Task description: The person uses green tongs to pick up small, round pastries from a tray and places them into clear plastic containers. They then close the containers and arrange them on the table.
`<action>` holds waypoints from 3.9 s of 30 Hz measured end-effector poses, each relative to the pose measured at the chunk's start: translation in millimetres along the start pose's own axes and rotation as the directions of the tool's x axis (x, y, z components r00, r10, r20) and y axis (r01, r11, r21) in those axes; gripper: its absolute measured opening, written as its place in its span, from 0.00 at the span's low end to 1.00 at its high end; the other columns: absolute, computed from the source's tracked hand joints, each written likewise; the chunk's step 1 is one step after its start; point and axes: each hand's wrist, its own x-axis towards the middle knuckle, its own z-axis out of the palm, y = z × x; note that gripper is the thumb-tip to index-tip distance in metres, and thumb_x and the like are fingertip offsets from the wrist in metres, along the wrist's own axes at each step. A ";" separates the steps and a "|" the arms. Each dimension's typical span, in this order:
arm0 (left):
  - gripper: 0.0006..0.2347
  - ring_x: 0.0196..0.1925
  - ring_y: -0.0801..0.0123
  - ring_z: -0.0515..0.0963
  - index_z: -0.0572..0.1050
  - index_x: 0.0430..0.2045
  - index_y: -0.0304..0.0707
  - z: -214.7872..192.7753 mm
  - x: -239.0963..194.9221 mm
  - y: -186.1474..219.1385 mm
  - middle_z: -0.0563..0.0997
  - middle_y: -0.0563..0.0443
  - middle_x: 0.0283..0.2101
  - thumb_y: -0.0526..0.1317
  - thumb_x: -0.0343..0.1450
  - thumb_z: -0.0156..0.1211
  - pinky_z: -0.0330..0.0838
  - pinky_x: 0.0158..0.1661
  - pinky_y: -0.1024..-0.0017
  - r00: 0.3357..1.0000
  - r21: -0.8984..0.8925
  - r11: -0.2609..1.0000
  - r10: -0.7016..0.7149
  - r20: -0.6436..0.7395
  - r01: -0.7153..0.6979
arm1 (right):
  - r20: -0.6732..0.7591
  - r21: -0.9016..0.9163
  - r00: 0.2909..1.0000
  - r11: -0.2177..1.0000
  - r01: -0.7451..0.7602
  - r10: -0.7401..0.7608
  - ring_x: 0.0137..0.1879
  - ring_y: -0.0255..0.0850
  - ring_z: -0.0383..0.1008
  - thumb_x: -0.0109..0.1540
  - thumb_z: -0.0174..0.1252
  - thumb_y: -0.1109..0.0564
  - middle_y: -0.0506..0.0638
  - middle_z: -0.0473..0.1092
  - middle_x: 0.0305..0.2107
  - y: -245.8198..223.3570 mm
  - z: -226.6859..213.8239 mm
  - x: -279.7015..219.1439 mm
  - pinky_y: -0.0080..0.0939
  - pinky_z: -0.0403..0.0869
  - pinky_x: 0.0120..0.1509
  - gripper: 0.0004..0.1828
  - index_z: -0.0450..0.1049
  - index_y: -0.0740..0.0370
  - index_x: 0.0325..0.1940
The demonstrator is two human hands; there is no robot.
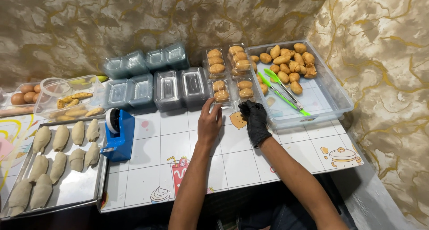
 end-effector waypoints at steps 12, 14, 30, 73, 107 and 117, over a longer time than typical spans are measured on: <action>0.07 0.63 0.48 0.74 0.79 0.42 0.36 2.0 2.9 -7.2 0.75 0.40 0.54 0.30 0.71 0.63 0.74 0.59 0.61 0.997 -0.057 0.996 0.063 -0.038 -0.065 | 0.090 -0.145 0.990 0.982 0.120 -0.108 0.13 0.43 0.69 0.59 0.70 0.52 0.53 0.68 0.14 8.7 10.8 -28.5 0.36 0.67 0.13 0.15 0.69 0.54 0.25; 0.08 0.63 0.48 0.75 0.79 0.43 0.36 10.9 0.8 -19.2 0.75 0.41 0.54 0.30 0.71 0.63 0.74 0.59 0.61 0.996 -0.049 0.995 0.088 -0.018 -0.089 | 0.095 -0.156 0.990 0.981 0.119 -0.106 0.13 0.42 0.70 0.59 0.70 0.52 0.52 0.68 0.15 5.3 13.2 -37.9 0.35 0.66 0.12 0.15 0.69 0.53 0.26; 0.12 0.64 0.42 0.72 0.76 0.48 0.32 -2.5 9.9 6.4 0.70 0.40 0.59 0.28 0.72 0.68 0.74 0.58 0.54 0.993 -0.039 0.992 0.122 0.004 -0.122 | 0.205 -0.402 0.920 0.828 0.390 -0.334 0.18 0.33 0.73 0.57 0.69 0.54 0.46 0.71 0.13 -10.3 14.3 -66.1 0.26 0.70 0.25 0.13 0.71 0.54 0.24; 0.14 0.43 0.61 0.82 0.79 0.40 0.41 -15.0 11.2 -21.4 0.77 0.54 0.39 0.24 0.66 0.52 0.78 0.42 0.71 0.949 -0.136 0.991 -0.064 -0.308 0.023 | 0.751 -0.543 0.646 0.428 0.723 -0.138 0.23 0.34 0.73 0.58 0.67 0.52 0.47 0.69 0.12 6.3 27.1 -56.1 0.35 0.70 0.32 0.16 0.69 0.52 0.19; 0.14 0.68 0.47 0.69 0.77 0.51 0.44 -78.7 16.8 -106.5 0.76 0.45 0.56 0.34 0.71 0.54 0.55 0.66 0.44 0.880 0.366 0.862 -0.170 -0.444 0.351 | 0.849 -0.420 0.493 0.326 0.847 -0.188 0.27 0.54 0.76 0.57 0.65 0.57 0.54 0.72 0.17 -8.7 16.2 -78.0 0.42 0.74 0.35 0.09 0.71 0.54 0.25; 0.27 0.71 0.37 0.61 0.69 0.62 0.37 -105.0 13.4 -135.1 0.70 0.39 0.64 0.23 0.64 0.48 0.56 0.66 0.44 0.842 0.304 0.830 -0.313 -0.440 0.467 | 0.845 -0.413 0.493 0.333 0.848 -0.206 0.27 0.55 0.76 0.56 0.66 0.57 0.56 0.73 0.17 -13.5 18.4 -81.4 0.44 0.74 0.35 0.09 0.72 0.57 0.25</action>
